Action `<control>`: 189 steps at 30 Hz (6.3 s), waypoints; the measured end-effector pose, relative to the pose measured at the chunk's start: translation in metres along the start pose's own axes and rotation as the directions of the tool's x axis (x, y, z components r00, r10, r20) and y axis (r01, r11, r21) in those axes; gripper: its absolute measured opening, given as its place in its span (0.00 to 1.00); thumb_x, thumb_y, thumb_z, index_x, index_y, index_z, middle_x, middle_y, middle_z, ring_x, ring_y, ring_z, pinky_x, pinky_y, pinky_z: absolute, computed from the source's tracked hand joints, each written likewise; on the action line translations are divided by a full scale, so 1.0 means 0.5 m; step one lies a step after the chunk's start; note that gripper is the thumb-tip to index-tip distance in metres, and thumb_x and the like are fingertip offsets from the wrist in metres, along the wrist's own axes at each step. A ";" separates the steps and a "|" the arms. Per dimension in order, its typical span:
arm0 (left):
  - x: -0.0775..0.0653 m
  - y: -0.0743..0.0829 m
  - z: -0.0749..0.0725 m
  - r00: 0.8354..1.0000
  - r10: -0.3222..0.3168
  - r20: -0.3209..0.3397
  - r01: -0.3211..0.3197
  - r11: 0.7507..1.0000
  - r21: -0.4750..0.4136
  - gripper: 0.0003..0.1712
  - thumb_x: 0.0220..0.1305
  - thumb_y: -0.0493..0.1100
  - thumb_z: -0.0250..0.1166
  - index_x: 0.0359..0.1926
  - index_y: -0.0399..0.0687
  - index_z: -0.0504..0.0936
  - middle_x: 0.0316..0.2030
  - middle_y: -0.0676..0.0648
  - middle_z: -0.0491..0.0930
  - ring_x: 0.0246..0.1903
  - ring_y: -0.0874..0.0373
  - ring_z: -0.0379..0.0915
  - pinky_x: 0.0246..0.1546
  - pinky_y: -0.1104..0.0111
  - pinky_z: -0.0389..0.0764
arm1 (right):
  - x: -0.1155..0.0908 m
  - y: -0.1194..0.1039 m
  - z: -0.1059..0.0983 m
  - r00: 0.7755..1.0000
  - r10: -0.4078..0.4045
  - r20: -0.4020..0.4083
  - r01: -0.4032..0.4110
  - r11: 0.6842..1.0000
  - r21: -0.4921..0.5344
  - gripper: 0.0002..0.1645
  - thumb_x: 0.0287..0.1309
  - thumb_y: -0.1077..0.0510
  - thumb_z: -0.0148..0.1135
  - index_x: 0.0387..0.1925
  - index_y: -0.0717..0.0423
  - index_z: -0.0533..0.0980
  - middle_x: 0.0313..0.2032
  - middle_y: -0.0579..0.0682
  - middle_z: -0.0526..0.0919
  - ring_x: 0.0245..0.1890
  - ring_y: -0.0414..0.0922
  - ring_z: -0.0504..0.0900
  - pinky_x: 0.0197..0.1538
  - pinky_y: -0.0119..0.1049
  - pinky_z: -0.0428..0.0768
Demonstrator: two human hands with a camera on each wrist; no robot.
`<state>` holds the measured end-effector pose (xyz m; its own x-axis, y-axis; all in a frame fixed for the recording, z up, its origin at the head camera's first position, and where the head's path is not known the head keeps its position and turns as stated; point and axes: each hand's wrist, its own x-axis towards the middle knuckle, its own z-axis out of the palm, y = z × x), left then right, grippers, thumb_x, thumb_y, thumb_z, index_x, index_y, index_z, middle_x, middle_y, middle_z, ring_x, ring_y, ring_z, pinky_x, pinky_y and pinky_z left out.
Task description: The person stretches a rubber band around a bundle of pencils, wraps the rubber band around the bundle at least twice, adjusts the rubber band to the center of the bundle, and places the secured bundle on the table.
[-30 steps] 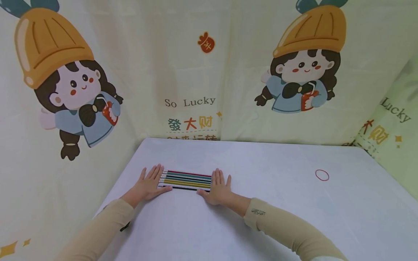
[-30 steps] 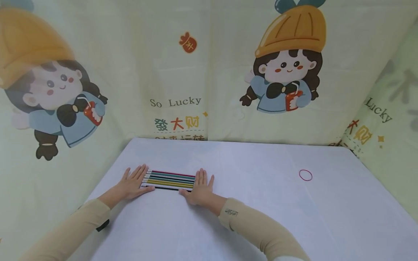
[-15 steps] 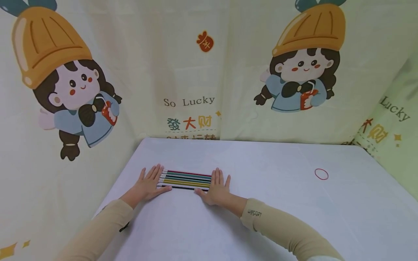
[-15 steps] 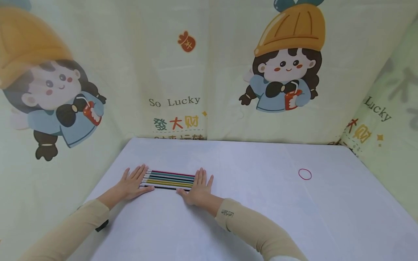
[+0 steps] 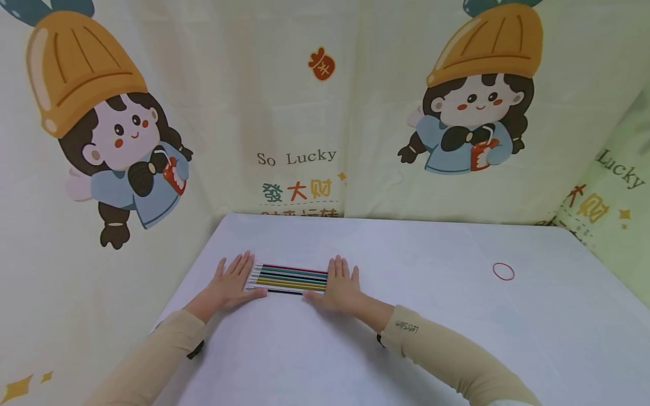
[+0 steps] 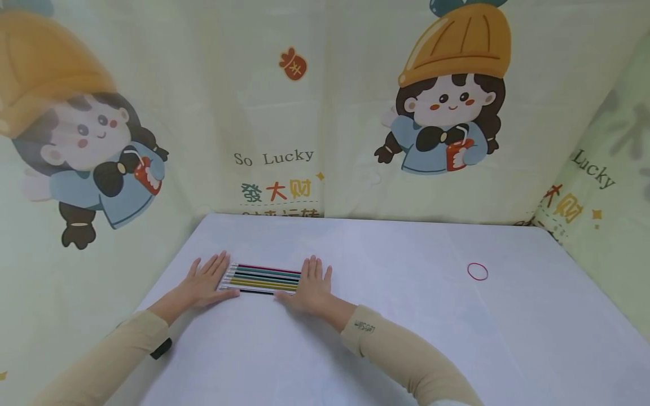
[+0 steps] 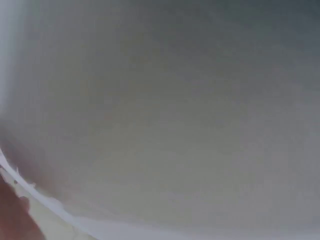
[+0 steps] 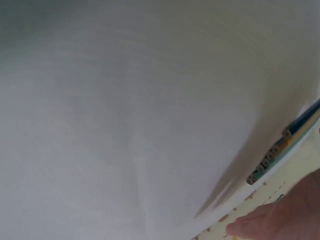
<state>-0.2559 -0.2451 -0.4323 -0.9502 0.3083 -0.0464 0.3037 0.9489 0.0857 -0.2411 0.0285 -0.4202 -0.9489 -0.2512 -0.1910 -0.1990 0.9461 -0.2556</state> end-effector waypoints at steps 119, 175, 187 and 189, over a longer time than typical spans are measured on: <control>0.045 0.130 -0.012 0.788 0.491 -0.371 -0.240 0.800 0.550 0.20 0.52 0.50 0.67 0.38 0.44 0.70 0.29 0.47 0.72 0.29 0.53 0.68 0.32 0.63 0.67 | 0.020 -0.040 -0.044 0.878 -0.454 -0.150 0.306 0.775 -0.553 0.16 0.62 0.51 0.52 0.46 0.57 0.68 0.35 0.49 0.72 0.34 0.43 0.72 0.35 0.34 0.74; 0.052 0.265 -0.050 0.660 0.392 -0.641 -0.042 0.872 0.489 0.19 0.46 0.50 0.72 0.29 0.42 0.74 0.21 0.46 0.77 0.20 0.56 0.73 0.19 0.69 0.70 | -0.057 0.137 -0.078 0.822 -0.362 -0.440 0.270 0.927 -0.260 0.39 0.46 0.52 0.65 0.57 0.65 0.62 0.53 0.57 0.72 0.53 0.52 0.72 0.53 0.47 0.69; 0.048 0.275 -0.047 0.667 0.415 -0.619 -0.078 0.865 0.495 0.18 0.47 0.47 0.71 0.32 0.42 0.73 0.23 0.46 0.77 0.21 0.56 0.74 0.21 0.69 0.71 | -0.063 0.128 -0.079 0.843 -0.354 -0.406 0.270 0.929 -0.252 0.41 0.46 0.52 0.65 0.59 0.66 0.61 0.54 0.59 0.71 0.52 0.53 0.72 0.52 0.48 0.70; 0.048 0.275 -0.045 0.674 0.414 -0.612 -0.084 0.866 0.493 0.17 0.49 0.46 0.71 0.32 0.42 0.73 0.23 0.46 0.77 0.21 0.56 0.74 0.21 0.69 0.72 | -0.063 0.127 -0.080 0.848 -0.351 -0.398 0.270 0.931 -0.247 0.41 0.47 0.52 0.65 0.59 0.66 0.61 0.54 0.59 0.71 0.52 0.53 0.72 0.52 0.48 0.70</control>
<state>-0.2384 -0.1089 -0.3994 -0.5579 0.5594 0.6131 0.3776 0.8289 -0.4127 -0.2334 0.1046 -0.3925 -0.8319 -0.4637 0.3049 -0.5016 0.8633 -0.0558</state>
